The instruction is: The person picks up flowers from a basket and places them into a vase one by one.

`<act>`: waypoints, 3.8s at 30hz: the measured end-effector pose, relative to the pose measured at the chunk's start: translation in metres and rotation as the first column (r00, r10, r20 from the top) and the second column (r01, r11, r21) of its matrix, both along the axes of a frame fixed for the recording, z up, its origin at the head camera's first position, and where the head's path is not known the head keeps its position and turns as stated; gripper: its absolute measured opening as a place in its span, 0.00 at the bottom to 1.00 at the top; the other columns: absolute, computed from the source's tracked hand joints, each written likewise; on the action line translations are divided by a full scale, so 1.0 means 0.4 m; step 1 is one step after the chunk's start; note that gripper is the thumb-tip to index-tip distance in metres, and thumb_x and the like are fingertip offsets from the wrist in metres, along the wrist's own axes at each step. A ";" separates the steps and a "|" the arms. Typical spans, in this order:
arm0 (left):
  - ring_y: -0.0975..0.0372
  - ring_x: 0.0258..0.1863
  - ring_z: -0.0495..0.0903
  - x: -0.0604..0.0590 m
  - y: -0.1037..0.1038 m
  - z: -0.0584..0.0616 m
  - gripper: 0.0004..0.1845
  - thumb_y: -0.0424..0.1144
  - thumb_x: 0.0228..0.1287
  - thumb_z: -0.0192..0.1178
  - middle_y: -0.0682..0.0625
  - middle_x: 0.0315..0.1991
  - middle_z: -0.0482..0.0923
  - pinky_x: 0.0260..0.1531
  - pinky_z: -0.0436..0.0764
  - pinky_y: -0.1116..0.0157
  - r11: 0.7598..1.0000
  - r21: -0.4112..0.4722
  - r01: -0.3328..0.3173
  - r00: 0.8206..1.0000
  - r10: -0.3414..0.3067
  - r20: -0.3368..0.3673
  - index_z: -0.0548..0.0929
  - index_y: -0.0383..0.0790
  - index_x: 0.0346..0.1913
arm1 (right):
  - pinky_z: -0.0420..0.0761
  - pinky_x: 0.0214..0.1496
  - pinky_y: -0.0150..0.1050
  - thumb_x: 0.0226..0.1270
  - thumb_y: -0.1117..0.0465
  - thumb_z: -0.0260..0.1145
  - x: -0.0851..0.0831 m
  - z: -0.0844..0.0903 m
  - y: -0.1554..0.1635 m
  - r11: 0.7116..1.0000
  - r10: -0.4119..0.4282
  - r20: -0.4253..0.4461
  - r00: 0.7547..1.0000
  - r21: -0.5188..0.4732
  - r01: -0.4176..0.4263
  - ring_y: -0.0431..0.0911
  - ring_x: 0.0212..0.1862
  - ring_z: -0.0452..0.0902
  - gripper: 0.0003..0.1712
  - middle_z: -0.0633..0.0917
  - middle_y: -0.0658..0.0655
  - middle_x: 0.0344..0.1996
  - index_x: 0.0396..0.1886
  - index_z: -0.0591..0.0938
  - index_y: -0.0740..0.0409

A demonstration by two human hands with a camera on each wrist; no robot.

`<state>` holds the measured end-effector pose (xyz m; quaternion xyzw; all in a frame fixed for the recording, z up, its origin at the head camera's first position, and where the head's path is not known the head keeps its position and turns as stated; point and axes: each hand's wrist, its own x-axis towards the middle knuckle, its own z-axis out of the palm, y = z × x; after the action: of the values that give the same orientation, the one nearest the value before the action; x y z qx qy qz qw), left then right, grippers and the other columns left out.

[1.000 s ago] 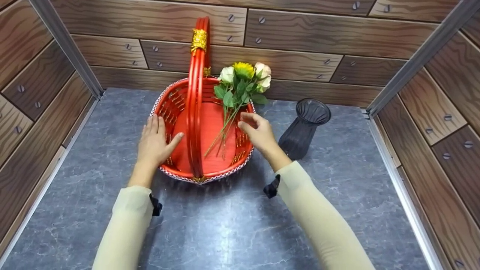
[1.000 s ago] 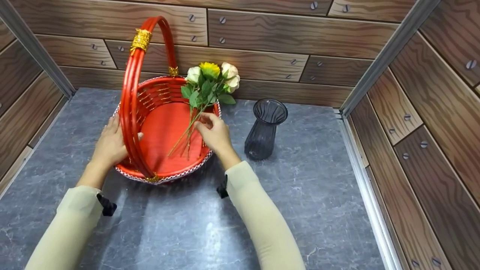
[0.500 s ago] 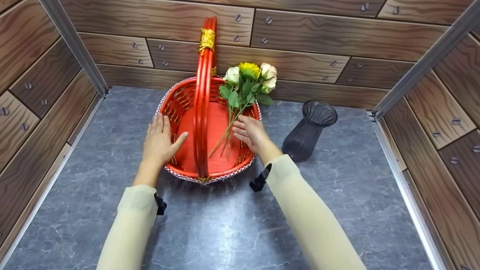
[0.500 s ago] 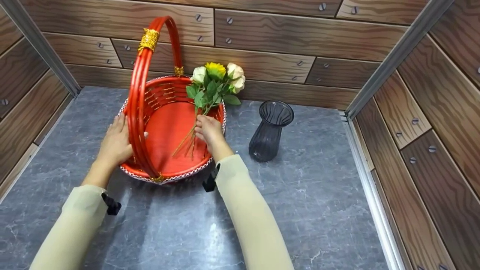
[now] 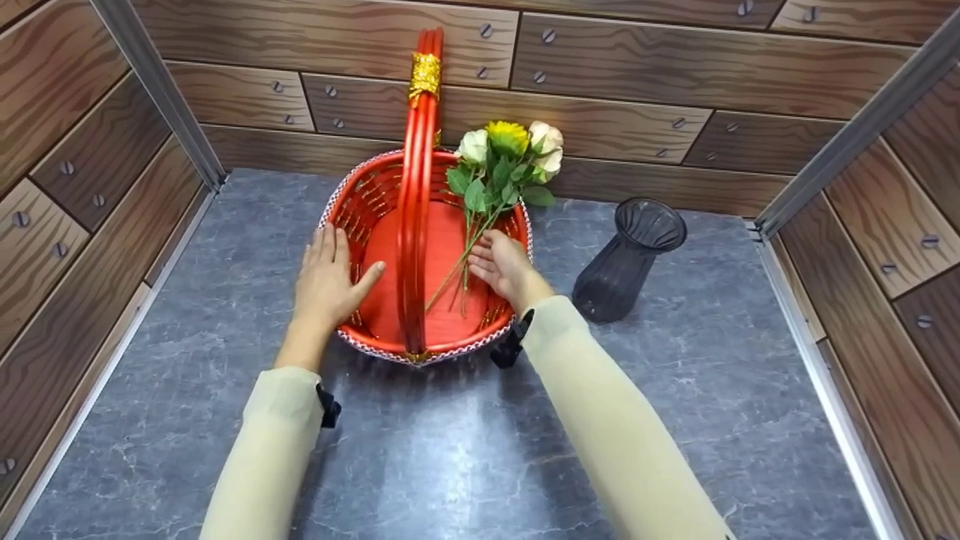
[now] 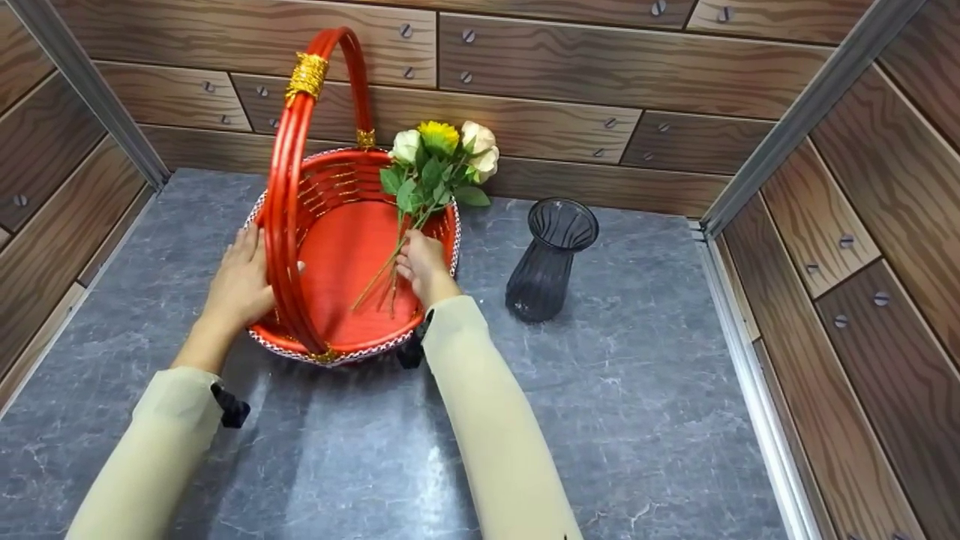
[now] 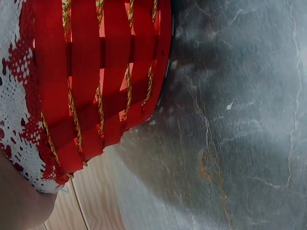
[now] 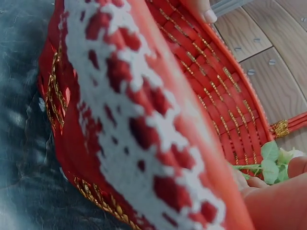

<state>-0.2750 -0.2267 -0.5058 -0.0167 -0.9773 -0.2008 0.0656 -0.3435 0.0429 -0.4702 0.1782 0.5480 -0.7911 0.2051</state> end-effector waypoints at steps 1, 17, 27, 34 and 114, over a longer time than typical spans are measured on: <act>0.41 0.79 0.39 -0.001 0.000 -0.001 0.52 0.69 0.71 0.43 0.31 0.79 0.41 0.77 0.43 0.45 1.000 0.000 0.001 1.000 -0.001 0.002 0.48 0.25 0.77 | 0.68 0.73 0.46 0.81 0.57 0.47 -0.003 -0.003 -0.001 1.000 -0.005 0.007 1.000 -0.002 0.005 0.59 0.72 0.65 0.29 0.67 0.69 0.72 0.74 0.62 0.68; 0.42 0.79 0.38 -0.004 0.000 -0.004 0.52 0.69 0.70 0.43 0.32 0.79 0.41 0.78 0.43 0.47 1.000 -0.004 -0.008 1.000 0.008 0.009 0.48 0.26 0.77 | 0.78 0.63 0.40 0.76 0.63 0.57 -0.044 -0.040 -0.029 0.989 -0.106 0.013 0.994 0.102 0.104 0.51 0.55 0.76 0.25 0.76 0.64 0.66 0.70 0.70 0.62; 0.42 0.79 0.40 -0.003 0.004 -0.004 0.52 0.69 0.71 0.43 0.32 0.79 0.42 0.78 0.43 0.46 1.000 -0.007 -0.005 1.000 0.005 0.001 0.49 0.26 0.77 | 0.84 0.42 0.34 0.72 0.65 0.64 -0.047 -0.057 -0.046 0.966 -0.231 -0.044 0.972 0.108 0.235 0.43 0.31 0.75 0.17 0.79 0.54 0.35 0.58 0.78 0.64; 0.42 0.79 0.39 -0.004 -0.001 -0.004 0.52 0.69 0.71 0.43 0.32 0.79 0.42 0.78 0.43 0.47 1.000 -0.006 -0.007 1.000 0.007 0.005 0.48 0.26 0.77 | 0.84 0.39 0.34 0.74 0.70 0.58 -0.047 -0.052 -0.047 0.977 -0.205 -0.049 0.977 0.053 0.208 0.44 0.32 0.80 0.10 0.82 0.58 0.35 0.51 0.78 0.69; 0.41 0.79 0.38 -0.002 -0.003 -0.005 0.53 0.70 0.71 0.41 0.31 0.79 0.40 0.78 0.41 0.47 1.000 -0.003 -0.003 1.000 0.003 0.011 0.48 0.24 0.77 | 0.87 0.38 0.35 0.67 0.72 0.65 0.041 0.117 0.075 0.986 -0.149 -0.349 0.925 0.020 0.166 0.45 0.34 0.87 0.11 0.88 0.59 0.35 0.49 0.80 0.69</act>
<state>-0.2756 -0.2279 -0.5079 -0.0145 -0.9779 -0.1996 0.0605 -0.3273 0.0731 -0.4232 0.0846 0.5788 -0.8102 0.0368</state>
